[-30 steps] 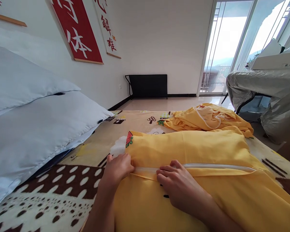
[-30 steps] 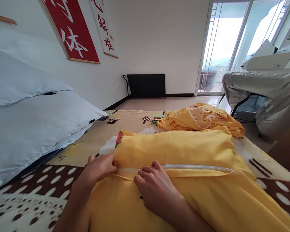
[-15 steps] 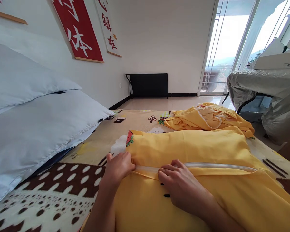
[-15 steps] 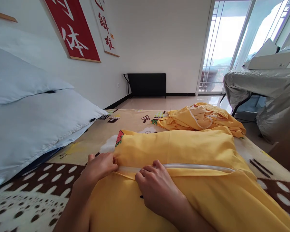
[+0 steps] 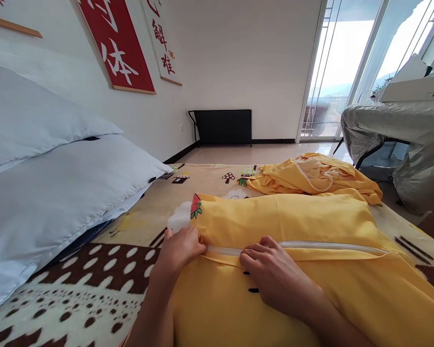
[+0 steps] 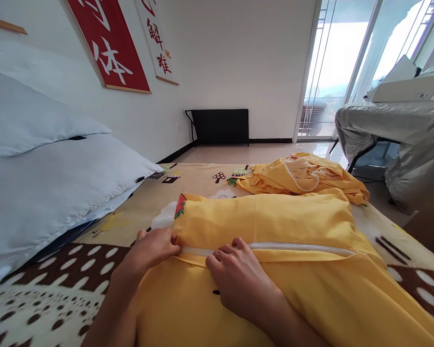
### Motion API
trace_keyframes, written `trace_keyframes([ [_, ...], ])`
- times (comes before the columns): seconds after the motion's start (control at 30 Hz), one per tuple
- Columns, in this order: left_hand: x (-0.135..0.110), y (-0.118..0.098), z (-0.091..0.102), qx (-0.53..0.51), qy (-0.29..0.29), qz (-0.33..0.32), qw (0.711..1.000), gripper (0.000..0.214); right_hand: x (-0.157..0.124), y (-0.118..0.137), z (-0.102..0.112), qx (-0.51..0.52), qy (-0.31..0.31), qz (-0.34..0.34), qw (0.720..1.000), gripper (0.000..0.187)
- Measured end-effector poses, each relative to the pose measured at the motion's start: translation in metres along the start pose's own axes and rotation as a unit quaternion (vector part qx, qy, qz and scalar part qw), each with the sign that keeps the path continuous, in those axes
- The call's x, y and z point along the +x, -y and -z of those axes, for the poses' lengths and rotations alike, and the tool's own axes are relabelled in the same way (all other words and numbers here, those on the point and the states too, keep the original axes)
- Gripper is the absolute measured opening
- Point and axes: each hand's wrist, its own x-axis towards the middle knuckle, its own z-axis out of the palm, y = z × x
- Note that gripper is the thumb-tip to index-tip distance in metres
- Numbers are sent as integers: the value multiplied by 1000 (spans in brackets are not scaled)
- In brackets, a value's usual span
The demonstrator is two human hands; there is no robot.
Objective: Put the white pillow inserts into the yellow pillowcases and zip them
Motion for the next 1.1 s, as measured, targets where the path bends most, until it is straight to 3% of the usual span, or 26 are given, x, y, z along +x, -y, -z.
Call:
trace_keyframes([
  [0.47,8,2,-4,-29,-2,3,1000,6,1,-2,-3,-14,-29,-17,999,18],
  [0.53,-2,-3,4,-35,-28,-40,998,10,1,-4,-3,-17,-51,-40,998,18],
  [0.6,-14,-10,12,-93,-43,-137,985,17,2,-7,-4,-25,-79,-60,995,19],
  [0.7,-27,-26,15,-205,-10,-302,931,26,3,-9,-7,-40,-114,-78,990,19],
  [0.77,-28,-36,9,-217,22,-364,906,22,4,-9,-9,-47,-122,-91,987,18],
  [0.97,-10,-50,-15,-213,13,-393,895,15,3,-10,-10,-62,-139,-120,981,15],
  [1.1,-8,-48,-13,-229,5,-382,895,16,-1,-10,-3,-59,-151,-139,977,12],
])
